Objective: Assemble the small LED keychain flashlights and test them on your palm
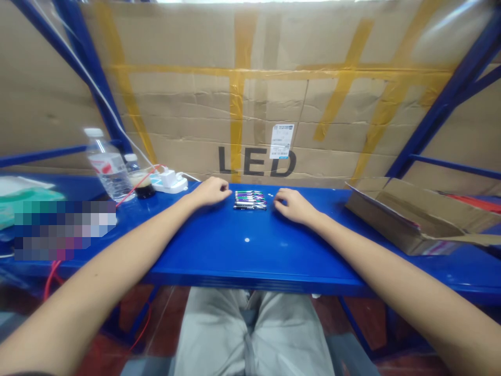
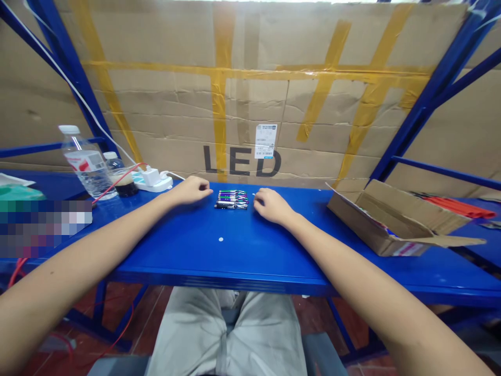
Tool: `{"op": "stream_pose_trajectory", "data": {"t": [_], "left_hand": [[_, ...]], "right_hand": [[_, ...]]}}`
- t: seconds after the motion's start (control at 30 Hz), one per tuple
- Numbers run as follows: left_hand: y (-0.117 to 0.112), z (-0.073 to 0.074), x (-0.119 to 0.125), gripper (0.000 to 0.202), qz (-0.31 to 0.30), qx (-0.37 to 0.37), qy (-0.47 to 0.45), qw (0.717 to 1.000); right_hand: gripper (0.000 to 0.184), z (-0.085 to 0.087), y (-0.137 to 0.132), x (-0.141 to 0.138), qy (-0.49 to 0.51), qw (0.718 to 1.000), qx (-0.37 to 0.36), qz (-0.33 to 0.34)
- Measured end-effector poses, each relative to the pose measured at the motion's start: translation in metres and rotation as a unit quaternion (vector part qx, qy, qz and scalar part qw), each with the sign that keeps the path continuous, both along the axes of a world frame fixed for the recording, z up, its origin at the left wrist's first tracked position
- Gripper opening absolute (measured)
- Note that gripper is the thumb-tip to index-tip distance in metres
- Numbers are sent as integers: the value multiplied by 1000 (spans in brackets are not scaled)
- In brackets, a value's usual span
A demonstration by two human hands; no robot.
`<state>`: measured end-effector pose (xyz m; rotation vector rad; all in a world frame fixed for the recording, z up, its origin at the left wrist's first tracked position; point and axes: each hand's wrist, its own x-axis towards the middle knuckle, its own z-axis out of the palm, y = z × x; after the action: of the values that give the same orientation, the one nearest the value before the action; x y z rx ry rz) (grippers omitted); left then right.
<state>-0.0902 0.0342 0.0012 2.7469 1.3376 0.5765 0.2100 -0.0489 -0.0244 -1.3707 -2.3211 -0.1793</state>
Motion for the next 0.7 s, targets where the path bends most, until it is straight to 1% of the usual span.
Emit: {"op": "stream_pose_trajectory", "data": {"t": [0.1,0.2,0.3,0.4,0.47,0.57,0.7], "left_hand": [[12,-6,-12,24,66,-26,51,996],[19,-10,-18,22,86,-59,82,991],[21,-12,-19,22,80,-73,92,990],[21,-11,-16,23,79,-73,103,989],[21,-11,-16,23,77,-77,107,988],[21,-12,-16,23,67,-80,99,990],[21,-13,-16,23,61,-76,81,992]], "right_hand": [[19,-1,10,17,-2,994,-46,-96],[15,-4,18,29,-13,985,-80,-149],[12,-8,24,34,-22,983,-92,-155],[11,-10,28,36,-44,983,-99,-147],[12,-10,31,36,-58,982,-117,-137],[15,-8,36,34,-84,976,-150,-131],[25,0,43,29,-126,963,-186,-150]]}}
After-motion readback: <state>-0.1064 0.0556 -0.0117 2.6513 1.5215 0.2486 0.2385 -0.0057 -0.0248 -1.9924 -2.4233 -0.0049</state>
